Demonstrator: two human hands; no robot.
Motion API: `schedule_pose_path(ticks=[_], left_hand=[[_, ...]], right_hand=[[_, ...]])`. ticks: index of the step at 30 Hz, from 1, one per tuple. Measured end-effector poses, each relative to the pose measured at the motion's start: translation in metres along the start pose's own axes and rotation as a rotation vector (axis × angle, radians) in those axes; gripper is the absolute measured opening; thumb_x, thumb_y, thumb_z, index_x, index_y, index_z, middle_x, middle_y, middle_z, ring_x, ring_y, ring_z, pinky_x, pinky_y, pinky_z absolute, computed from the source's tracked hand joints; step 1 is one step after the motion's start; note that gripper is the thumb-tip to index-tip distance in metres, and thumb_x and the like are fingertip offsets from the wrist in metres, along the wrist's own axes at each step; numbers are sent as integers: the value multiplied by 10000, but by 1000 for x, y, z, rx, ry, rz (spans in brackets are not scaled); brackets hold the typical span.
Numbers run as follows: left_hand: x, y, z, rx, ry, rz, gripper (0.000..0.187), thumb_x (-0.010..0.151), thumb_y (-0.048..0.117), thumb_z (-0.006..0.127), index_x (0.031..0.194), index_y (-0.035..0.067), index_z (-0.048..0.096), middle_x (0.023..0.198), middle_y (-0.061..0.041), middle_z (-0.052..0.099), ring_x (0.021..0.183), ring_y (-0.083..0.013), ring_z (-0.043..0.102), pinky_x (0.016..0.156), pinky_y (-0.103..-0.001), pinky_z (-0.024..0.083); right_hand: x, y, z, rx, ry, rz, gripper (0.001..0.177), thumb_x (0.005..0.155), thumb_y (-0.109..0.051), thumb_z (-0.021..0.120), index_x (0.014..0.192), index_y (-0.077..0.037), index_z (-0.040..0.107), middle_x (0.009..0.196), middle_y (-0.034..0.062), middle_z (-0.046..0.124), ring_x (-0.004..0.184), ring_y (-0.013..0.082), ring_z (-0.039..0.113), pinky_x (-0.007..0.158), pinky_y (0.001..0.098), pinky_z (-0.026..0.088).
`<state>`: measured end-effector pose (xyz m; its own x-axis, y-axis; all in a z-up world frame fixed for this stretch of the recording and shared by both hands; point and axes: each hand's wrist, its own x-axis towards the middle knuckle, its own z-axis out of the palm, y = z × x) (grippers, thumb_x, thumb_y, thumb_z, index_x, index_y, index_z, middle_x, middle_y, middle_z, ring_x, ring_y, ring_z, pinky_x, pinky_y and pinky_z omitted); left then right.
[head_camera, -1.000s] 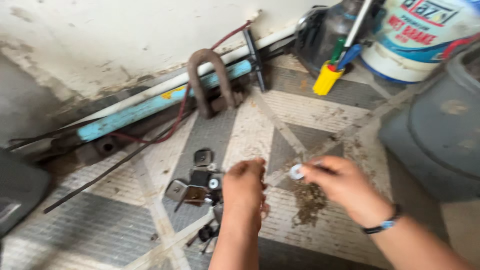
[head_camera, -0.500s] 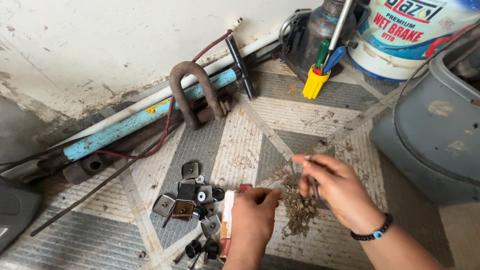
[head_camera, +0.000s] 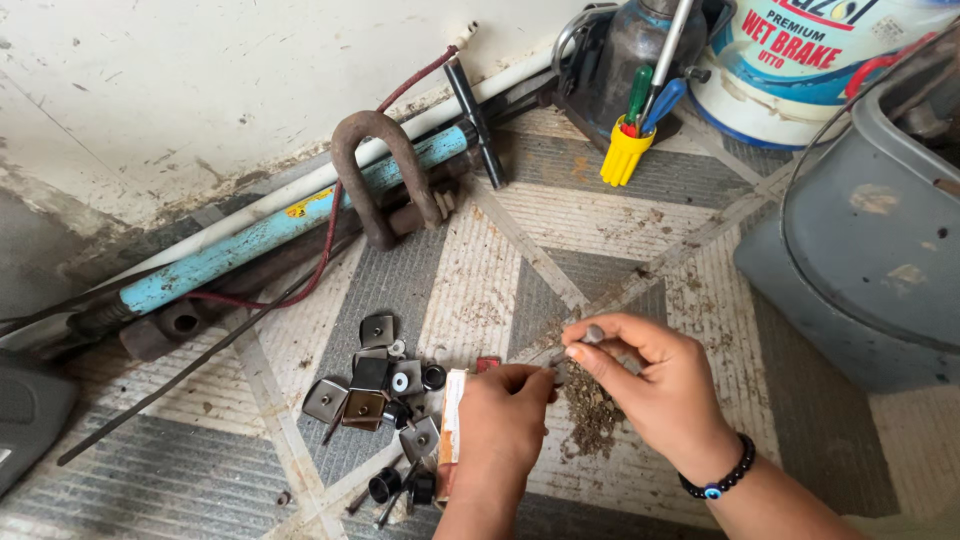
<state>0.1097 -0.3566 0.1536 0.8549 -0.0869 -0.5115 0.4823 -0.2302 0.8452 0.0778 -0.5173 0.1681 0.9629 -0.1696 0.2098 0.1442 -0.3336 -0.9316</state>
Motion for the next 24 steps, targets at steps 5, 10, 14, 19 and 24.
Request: schedule_pose_path(ticks=[5,10,14,19,24], left_hand=[[7,-7,0,87,89,97,269,844,288,709,939,65,824,792,-76,807,660,-164,734,669,-318,567],[11,-15,2,171,168,197,269,829,305,728,920,68,819,818,-115,786,735,-217,751,739,-351,573],[11,-12,1,167,121,58,303,866,343,705,913,63,811,777,-140,784,718,-253,761,734,-378,572],[5,-7,-1,209,171,37,311,862,366,711,903,72,802,790,-149,771,738,-290,764,748,-396,575],[-3,-3,-6,404,221,13,283,886,363,684,894,102,794,849,-164,758,840,-355,735,784,-452,570]], right_hand=[[0,0,2,18,-27,-6,171,874,-21,753,1044,-2,766,988,53,783,912,114,739,798,264,606],[2,23,1,128,-61,42,185,892,16,742,1076,18,758,1085,74,752,907,105,670,790,244,563],[2,33,1,324,-139,25,176,912,50,716,1087,46,737,1196,97,692,988,102,632,853,243,548],[5,28,5,294,-194,137,212,880,17,697,1089,29,730,1202,70,713,1057,100,671,877,243,584],[6,23,5,246,-290,531,218,929,-54,685,1124,22,743,1078,116,711,989,181,682,803,341,654]])
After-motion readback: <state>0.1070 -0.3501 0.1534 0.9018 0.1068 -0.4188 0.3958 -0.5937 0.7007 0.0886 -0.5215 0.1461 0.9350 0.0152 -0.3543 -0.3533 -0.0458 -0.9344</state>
